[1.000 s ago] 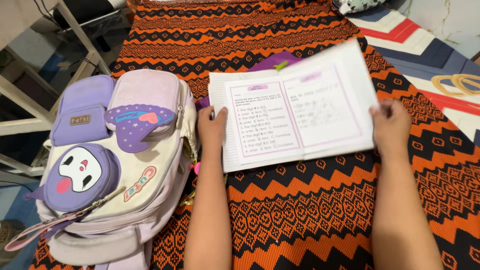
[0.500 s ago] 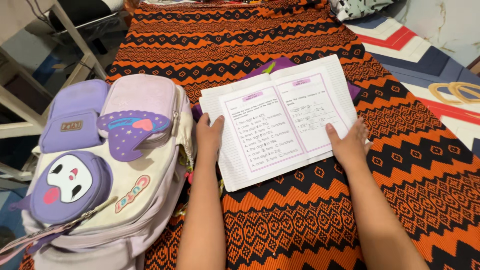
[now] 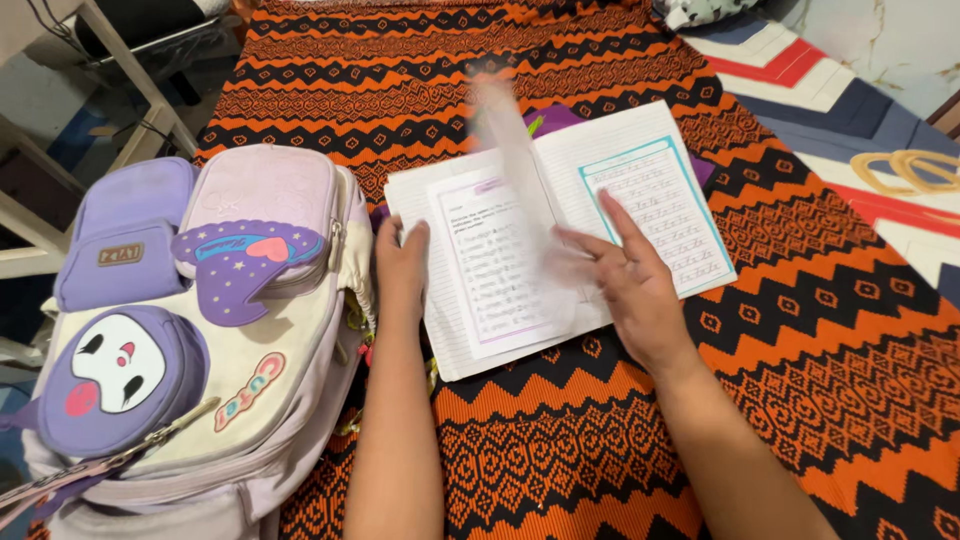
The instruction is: The person flips through a notebook, closes it, and places it into a purple pencil case. They then retrieve a white glue stick from a backpack, apply glue to a book cover, and place the book into the pencil case before zipping it closed.
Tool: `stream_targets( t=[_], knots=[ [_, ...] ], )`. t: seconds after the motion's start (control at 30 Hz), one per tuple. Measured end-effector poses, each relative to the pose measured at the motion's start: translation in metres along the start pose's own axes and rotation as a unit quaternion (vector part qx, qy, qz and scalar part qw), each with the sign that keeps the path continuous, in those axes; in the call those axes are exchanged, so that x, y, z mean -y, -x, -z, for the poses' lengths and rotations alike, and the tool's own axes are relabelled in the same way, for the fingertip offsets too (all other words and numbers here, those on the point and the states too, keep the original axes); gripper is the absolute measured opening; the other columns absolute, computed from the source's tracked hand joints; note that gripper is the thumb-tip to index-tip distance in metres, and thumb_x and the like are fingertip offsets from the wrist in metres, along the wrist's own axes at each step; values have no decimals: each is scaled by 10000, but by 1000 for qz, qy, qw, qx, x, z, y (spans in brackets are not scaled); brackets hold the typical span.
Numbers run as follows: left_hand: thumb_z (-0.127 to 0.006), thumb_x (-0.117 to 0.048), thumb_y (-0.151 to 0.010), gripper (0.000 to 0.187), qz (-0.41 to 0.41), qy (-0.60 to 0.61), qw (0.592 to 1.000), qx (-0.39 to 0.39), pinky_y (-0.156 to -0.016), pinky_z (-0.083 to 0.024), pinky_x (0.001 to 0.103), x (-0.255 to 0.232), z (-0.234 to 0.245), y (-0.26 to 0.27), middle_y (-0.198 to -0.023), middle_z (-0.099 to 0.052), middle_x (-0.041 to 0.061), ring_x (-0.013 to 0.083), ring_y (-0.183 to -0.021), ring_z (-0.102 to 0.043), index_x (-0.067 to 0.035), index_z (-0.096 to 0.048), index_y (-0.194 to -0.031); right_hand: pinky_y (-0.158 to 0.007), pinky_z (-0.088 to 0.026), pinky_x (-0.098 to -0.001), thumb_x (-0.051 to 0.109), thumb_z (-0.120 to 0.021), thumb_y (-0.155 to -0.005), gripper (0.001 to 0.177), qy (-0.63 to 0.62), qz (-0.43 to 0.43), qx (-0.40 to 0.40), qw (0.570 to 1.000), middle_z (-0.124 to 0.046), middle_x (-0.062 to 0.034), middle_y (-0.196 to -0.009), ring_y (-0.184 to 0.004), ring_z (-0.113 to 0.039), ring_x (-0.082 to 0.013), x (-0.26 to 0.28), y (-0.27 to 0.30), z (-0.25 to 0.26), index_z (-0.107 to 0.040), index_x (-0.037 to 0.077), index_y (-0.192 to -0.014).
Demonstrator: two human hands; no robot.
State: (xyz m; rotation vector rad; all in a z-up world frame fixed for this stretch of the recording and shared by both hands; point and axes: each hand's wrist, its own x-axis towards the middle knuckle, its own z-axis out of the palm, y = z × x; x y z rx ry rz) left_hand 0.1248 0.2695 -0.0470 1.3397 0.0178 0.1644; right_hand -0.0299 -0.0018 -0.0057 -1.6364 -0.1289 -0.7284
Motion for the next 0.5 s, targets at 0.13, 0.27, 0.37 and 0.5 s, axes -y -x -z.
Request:
stream_targets(
  t=[0.13, 0.27, 0.37, 0.5],
  knots=[
    [-575, -287, -1023, 479, -1, 122, 992, 31, -975, -479, 294, -13, 4, -3, -1345, -607, 159, 196, -1167, -587, 3, -549, -1403, -1139, -453, -387, 230, -554, -1085, 667, -97, -19, -39, 994, -519, -290, -1541, -1465, -496, -318, -20, -10, 25, -339, -67, -1642],
    [-710, -60, -897, 744, -24, 1, 999, 47, -1076, -454, 326, -22, -1, 5, -1493, -512, 146, 233, -1301, -564, -59, -319, -1530, -1114, -334, -615, 418, -739, -945, 1005, 456, -147, -76, 874, -423, -344, -1498, -1402, -428, -471, -66, -28, 61, -98, -13, -1588],
    [-651, 86, -812, 938, -124, -115, 984, 57, -1110, -435, 345, -25, -4, 11, -1593, -391, 158, 257, -1378, -501, -83, -191, -1611, -1101, -241, -699, 449, -870, -934, 1163, 546, -120, -37, 828, -360, -407, -1494, -1422, -341, -564, -85, -30, 65, -24, -31, -1573],
    [-614, 113, -809, 939, -65, -70, 994, 61, -1074, -470, 341, -20, -4, 15, -1598, -378, 135, 244, -1350, -526, -124, -191, -1614, -1167, -431, -436, 333, -736, -880, 1122, 361, -329, -40, 872, -494, -297, -1495, -1361, -535, -402, -63, -24, 46, 19, 145, -1689]
  ],
)
